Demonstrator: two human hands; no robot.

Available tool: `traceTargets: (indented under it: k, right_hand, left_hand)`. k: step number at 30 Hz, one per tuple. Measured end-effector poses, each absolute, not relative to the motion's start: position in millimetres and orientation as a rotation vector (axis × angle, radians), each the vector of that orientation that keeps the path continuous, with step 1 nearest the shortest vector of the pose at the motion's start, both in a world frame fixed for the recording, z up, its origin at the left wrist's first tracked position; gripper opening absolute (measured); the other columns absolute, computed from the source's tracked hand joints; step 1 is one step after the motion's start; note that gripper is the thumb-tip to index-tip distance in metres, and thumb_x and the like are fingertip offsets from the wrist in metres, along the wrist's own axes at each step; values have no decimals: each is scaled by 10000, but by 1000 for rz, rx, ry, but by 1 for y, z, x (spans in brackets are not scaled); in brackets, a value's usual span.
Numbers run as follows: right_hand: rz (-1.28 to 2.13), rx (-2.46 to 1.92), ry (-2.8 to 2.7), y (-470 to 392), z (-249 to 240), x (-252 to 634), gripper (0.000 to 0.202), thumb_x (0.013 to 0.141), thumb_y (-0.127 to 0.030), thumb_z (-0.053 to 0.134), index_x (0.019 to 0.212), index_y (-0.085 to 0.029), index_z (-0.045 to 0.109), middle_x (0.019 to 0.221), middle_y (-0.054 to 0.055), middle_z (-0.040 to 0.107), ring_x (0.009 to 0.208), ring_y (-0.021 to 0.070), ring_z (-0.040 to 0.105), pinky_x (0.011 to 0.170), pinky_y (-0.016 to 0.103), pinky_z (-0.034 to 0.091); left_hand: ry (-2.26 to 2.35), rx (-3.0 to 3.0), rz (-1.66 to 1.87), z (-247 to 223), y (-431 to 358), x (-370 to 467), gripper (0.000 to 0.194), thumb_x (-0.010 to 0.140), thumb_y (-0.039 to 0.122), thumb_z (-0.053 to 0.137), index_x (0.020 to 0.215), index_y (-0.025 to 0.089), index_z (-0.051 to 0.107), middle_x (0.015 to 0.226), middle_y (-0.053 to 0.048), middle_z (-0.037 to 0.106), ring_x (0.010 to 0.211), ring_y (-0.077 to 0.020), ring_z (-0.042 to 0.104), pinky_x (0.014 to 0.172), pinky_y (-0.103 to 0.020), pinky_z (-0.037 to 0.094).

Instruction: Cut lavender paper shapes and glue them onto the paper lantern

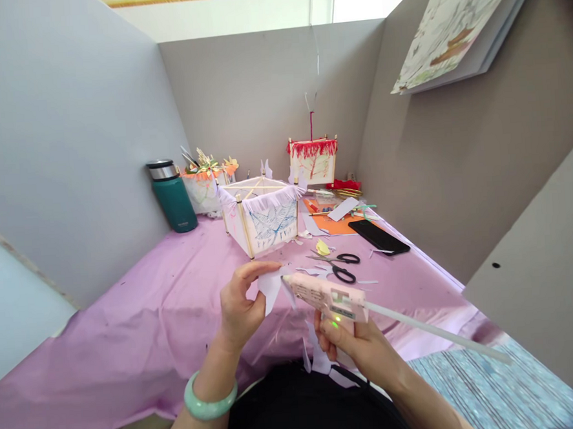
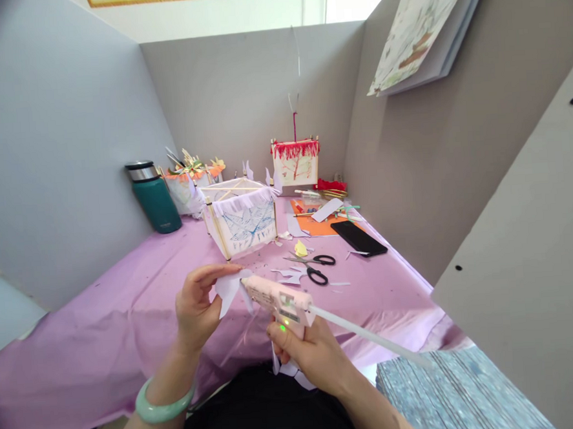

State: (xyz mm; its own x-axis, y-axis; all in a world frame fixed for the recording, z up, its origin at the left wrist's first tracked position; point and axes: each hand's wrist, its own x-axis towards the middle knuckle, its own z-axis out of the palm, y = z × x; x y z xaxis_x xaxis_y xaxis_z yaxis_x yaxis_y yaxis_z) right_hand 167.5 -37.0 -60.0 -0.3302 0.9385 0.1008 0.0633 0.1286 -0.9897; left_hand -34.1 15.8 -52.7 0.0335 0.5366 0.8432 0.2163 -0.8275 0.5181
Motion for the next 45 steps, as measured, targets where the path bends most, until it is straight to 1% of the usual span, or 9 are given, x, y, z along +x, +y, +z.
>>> traceTargets:
  k: [5,11,20,24,30,34,37,42,45]
  right_hand:
    - [1327,-996,-1555,-37,-59,167,425,797,-574,551,796,-150,580,601,16,556,524,119,515,527,255,437]
    - [1305,-1030,-1568,-36,-59,167,413,811,-554,541,752,-148,581,596,17,553,521,117,514,521,249,433]
    - [1285,-1042,-1617,-37,-56,166,435,824,-565,519,723,-146,581,595,17,547,533,115,514,545,250,440]
    - [1298,-1043,-1596,-38,-58,169,421,824,-556,526,768,-144,592,605,21,554,544,118,511,546,251,444]
    - [1310,-1012,-1605,-36,-62,168,406,826,-552,527,761,-156,591,610,21,557,548,123,516,548,258,445]
    - [1316,-989,-1545,-34,-62,168,405,805,-554,554,841,-152,583,611,9,547,529,118,505,530,255,436]
    - [1266,-929,-1441,-21,-65,172,393,792,-533,583,860,-146,572,610,1,540,521,115,500,522,252,430]
    - [1140,-942,-1349,17,-73,178,391,781,-543,588,809,-154,556,572,-7,534,490,119,491,503,256,414]
    - [1087,-965,-1342,26,-76,177,398,777,-556,582,770,-158,554,560,-6,532,489,124,494,517,265,422]
  left_hand:
    - [786,2063,1872,-54,15,-34,509,702,-83,481,1124,200,518,1026,-53,663,1000,-190,631,851,-345,531]
    - [785,2069,1874,-55,16,-35,527,695,-92,464,1129,203,517,1035,-54,660,1007,-188,628,858,-348,529]
    - [779,2030,1880,-57,17,-34,474,714,-64,484,1114,189,508,1023,-66,663,1000,-191,631,857,-355,531]
    - [788,1950,1898,-57,19,-34,452,720,-46,483,1109,184,496,1010,-67,668,999,-190,634,868,-358,525]
    - [825,1887,1911,-59,19,-34,404,731,-5,518,1084,189,503,988,-63,684,982,-190,644,861,-356,524]
    - [952,1781,1977,-56,23,-35,319,750,68,582,1037,189,511,940,-57,700,936,-184,661,813,-328,533]
    - [1088,1655,2047,-45,35,-39,258,753,169,638,983,181,522,873,-45,704,840,-175,680,744,-307,546]
    - [1255,1510,2046,-13,67,-49,189,725,285,661,837,169,564,684,0,657,627,-150,653,564,-247,520]
    - [1395,1529,2053,7,83,-54,167,683,291,682,774,171,611,661,11,632,577,-119,606,538,-217,482]
